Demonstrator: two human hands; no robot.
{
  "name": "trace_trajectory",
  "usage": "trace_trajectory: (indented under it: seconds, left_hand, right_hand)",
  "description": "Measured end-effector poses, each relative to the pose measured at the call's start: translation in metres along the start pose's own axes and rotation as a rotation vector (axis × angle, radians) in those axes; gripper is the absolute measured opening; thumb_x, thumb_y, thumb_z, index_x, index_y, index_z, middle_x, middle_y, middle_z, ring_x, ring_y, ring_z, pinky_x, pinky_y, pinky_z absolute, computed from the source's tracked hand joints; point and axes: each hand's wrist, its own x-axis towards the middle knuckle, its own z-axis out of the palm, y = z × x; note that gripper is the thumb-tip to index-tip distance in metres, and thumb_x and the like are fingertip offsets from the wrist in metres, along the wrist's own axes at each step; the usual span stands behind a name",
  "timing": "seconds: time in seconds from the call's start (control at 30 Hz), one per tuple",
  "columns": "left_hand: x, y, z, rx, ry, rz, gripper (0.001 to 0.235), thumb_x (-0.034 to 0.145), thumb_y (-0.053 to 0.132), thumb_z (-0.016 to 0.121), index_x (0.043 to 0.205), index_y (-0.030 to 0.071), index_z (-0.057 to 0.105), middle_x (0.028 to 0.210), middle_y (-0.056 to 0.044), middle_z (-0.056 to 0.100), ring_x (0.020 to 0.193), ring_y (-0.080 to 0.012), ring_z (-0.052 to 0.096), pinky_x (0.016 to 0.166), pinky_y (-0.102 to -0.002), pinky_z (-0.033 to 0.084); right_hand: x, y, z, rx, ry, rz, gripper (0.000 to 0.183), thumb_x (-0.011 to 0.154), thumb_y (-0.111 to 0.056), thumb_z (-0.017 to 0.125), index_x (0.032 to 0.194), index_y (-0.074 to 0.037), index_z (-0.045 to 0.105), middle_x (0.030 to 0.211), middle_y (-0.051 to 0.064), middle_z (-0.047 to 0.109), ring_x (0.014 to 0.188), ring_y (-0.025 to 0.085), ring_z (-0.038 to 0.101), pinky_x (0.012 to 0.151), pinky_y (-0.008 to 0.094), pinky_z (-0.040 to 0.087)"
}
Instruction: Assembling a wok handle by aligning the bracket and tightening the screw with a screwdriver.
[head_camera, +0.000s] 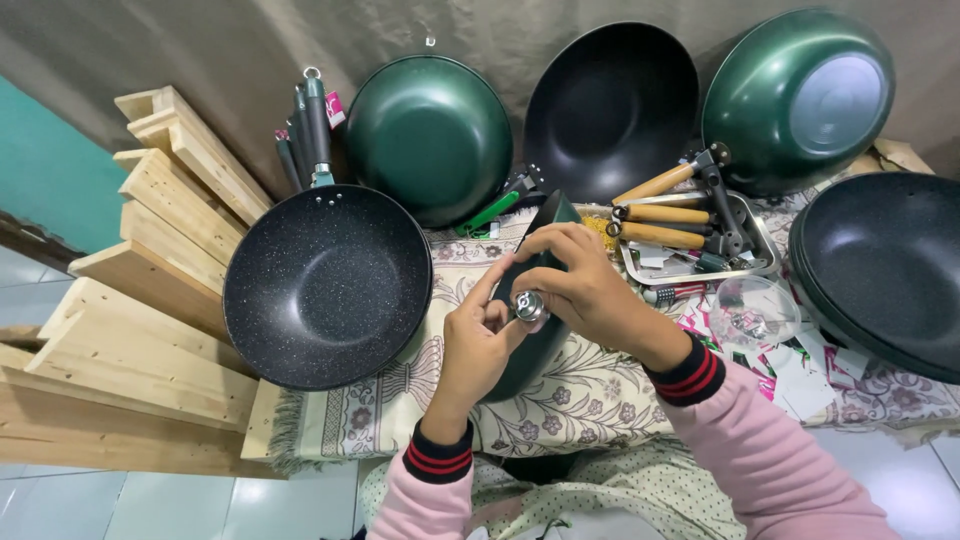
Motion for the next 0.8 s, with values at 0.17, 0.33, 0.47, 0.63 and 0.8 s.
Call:
trace_trajectory:
  seconds: [0.17, 0.33, 0.47, 0.63, 0.8]
  left_hand:
    - [0.000, -0.026, -0.006, 0.049, -0.030, -0.010, 0.045, 0.086, 0.029, 0.079, 0.126, 0.010, 0.070, 0.060, -0.008, 0.071, 0.052, -0.0106, 0.060, 0.047, -0.019, 0.045]
    - [-0.006, -0.014, 0.001, 0.258, -0.046, 0.047, 0.026, 0.096, 0.034, 0.066, 0.092, 0.013, 0.081, 0.048, -0.006, 0.064, 0.043, -0.0153, 0.058, 0.038, -0.018, 0.041]
    - [-0.006, -0.004, 0.008, 0.369, 0.026, 0.026, 0.032, 0.096, 0.038, 0.066, 0.084, 0.011, 0.078, 0.052, -0.009, 0.065, 0.046, -0.0174, 0.062, 0.039, -0.020, 0.045]
    - [-0.006, 0.006, 0.015, 0.437, 0.127, 0.002, 0.035, 0.096, 0.038, 0.068, 0.082, 0.007, 0.077, 0.054, -0.012, 0.066, 0.047, -0.0215, 0.066, 0.038, -0.023, 0.049]
    - [-0.007, 0.010, 0.019, 0.397, 0.222, 0.059, 0.039, 0.098, 0.038, 0.064, 0.072, 0.010, 0.073, 0.047, -0.007, 0.059, 0.045, -0.0195, 0.059, 0.041, -0.025, 0.045]
  right_hand:
    - [-0.004, 0.008, -0.006, -0.003, 0.042, 0.031, 0.013, 0.102, -0.019, 0.058, 0.103, -0.019, 0.071, 0.117, 0.004, 0.060, 0.123, 0.031, 0.054, 0.104, 0.051, 0.035]
    - [-0.015, 0.025, 0.001, 0.033, 0.098, 0.093, 0.014, 0.102, -0.017, 0.058, 0.106, -0.020, 0.071, 0.113, 0.002, 0.058, 0.123, 0.030, 0.054, 0.105, 0.050, 0.034]
    - [-0.017, 0.025, -0.001, 0.021, 0.132, 0.113, 0.015, 0.101, -0.011, 0.060, 0.107, -0.018, 0.072, 0.109, 0.002, 0.056, 0.120, 0.030, 0.055, 0.105, 0.051, 0.033]
    - [-0.021, 0.028, -0.003, 0.039, 0.137, 0.139, 0.016, 0.102, -0.012, 0.060, 0.109, -0.018, 0.073, 0.108, 0.002, 0.057, 0.117, 0.030, 0.055, 0.104, 0.050, 0.035]
    - [-0.037, 0.035, -0.025, -0.044, 0.231, 0.203, 0.031, 0.091, -0.021, 0.078, 0.122, -0.018, 0.074, 0.122, 0.009, 0.058, 0.121, 0.033, 0.058, 0.105, 0.048, 0.044]
